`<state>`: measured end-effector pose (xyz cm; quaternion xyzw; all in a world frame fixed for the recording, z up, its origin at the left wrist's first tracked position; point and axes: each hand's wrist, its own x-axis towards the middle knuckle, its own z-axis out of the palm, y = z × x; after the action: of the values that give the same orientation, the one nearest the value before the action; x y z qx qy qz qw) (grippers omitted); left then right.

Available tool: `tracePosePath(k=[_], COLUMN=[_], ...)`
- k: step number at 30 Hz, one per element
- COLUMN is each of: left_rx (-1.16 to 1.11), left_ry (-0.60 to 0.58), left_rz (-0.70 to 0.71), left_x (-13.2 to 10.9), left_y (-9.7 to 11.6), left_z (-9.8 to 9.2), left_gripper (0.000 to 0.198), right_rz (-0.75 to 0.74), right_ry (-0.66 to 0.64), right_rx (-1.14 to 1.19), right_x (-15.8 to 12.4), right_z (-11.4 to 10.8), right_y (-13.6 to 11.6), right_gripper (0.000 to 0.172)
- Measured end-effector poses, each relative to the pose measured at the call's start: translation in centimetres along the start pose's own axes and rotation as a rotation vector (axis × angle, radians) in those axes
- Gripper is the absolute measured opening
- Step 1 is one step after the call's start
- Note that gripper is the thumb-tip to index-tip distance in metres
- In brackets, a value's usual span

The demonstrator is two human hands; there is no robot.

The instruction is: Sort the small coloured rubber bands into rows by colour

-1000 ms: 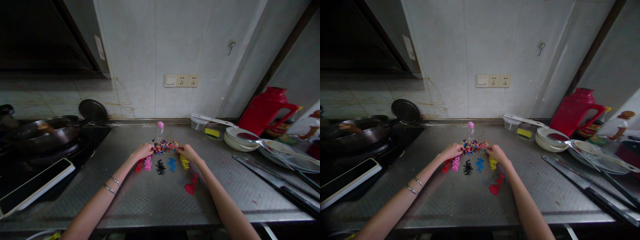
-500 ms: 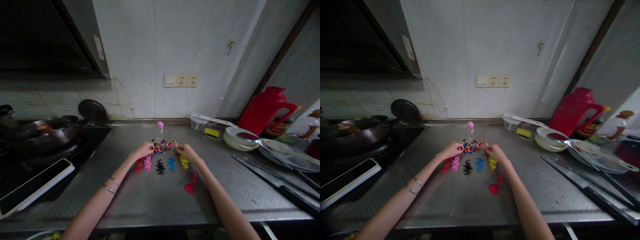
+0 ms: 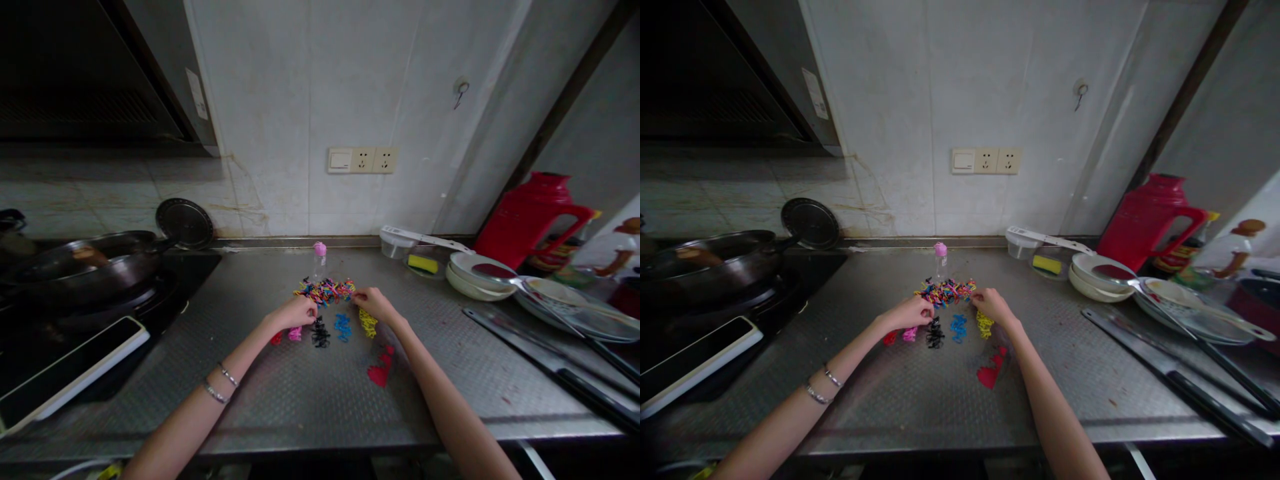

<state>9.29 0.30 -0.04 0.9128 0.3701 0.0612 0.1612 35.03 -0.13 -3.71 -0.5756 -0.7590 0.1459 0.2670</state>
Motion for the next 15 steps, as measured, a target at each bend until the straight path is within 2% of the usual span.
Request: tracePosePath(k=[6,10,15], left_rx=[-0.230,-0.409,-0.503], left_ry=[0.066,0.246,0.485], left_rz=[0.020,-0.048,-0.255], left_x=[0.2,0.3,0.0], left_y=[-1.2,-3.5,-7.4], left_z=[0.1,-0.6,-1.3], left_gripper=[0.022,0.030,0.035], right_rz=[-0.023,-0.065,-0.119], right_ry=[0.056,0.040,0.033], right_rx=[-0.063,-0.148,-0.233], right_x=[0.1,0.3,0.3], right_z=[0.1,0.5,0.9], right_y=[0.3,0.7,0.4], right_gripper=[0.024,0.022,0.024])
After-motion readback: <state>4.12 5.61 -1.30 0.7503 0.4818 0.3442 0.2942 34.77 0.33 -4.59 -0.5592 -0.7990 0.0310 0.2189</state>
